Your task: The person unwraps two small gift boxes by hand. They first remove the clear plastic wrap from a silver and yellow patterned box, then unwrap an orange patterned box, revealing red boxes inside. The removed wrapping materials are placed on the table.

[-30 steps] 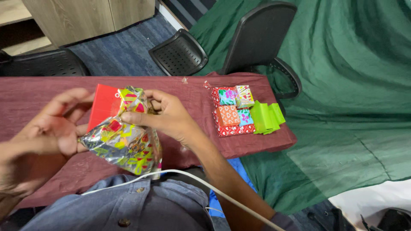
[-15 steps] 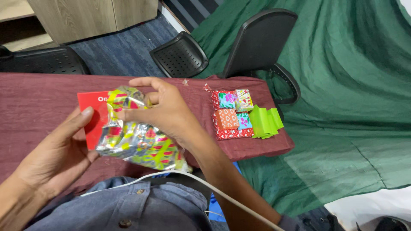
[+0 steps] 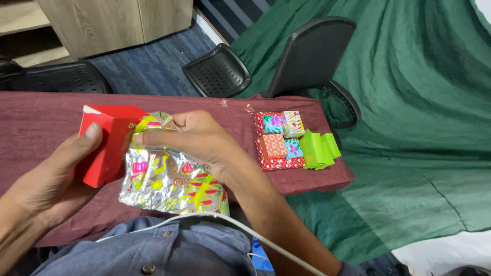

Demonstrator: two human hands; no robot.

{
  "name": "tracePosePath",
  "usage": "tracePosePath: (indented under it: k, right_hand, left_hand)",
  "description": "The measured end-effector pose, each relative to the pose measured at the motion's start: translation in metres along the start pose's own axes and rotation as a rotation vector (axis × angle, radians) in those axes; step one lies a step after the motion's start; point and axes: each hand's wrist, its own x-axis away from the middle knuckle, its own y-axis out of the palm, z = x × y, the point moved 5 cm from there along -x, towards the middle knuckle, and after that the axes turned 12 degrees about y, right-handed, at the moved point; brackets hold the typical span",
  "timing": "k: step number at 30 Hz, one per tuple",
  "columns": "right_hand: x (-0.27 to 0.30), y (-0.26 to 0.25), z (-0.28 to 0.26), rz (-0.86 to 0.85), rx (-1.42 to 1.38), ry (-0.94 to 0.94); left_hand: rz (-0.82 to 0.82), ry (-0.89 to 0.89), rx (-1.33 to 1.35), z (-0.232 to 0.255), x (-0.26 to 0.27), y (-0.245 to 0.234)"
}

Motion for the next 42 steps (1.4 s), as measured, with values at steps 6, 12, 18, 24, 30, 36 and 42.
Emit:
tracePosePath:
  k: [6, 12, 18, 24, 30, 36, 42]
  right_hand:
    - [-0.011, 0.011, 0.004, 0.080, 0.124, -0.052]
    - [-0.012, -0.006, -0.002, 0.089, 0.133, -0.097]
    - [-0.010, -0.040, 0.013, 0.151, -0.026, -0.059]
    - [-0.017, -0.061, 0.045, 0.297, -0.082, -0.092]
    - [-0.029, -0.060, 0.067, 0.339, -0.072, -0.115]
    - [-0.045, -0.056, 0.072, 0.318, -0.144, -0.136]
    - [-0.052, -0.054, 0.055, 0.305, -0.150, -0.169]
  left_hand:
    - [0.094, 0.003, -0.034, 0.003, 0.003, 0.011]
    - [0.474, 0.035, -0.022, -0.007, 0.000, -0.023]
    - [0.682, -0.169, -0.132, -0.047, 0.007, -0.088]
    - [0.838, -0.204, -0.145, -0.083, 0.018, -0.167]
    - [0.887, -0.165, -0.261, -0.097, 0.007, -0.225]
    - [0.863, -0.146, -0.375, -0.116, -0.009, -0.269]
    - [0.810, -0.134, -0.435, -0.111, -0.017, -0.270]
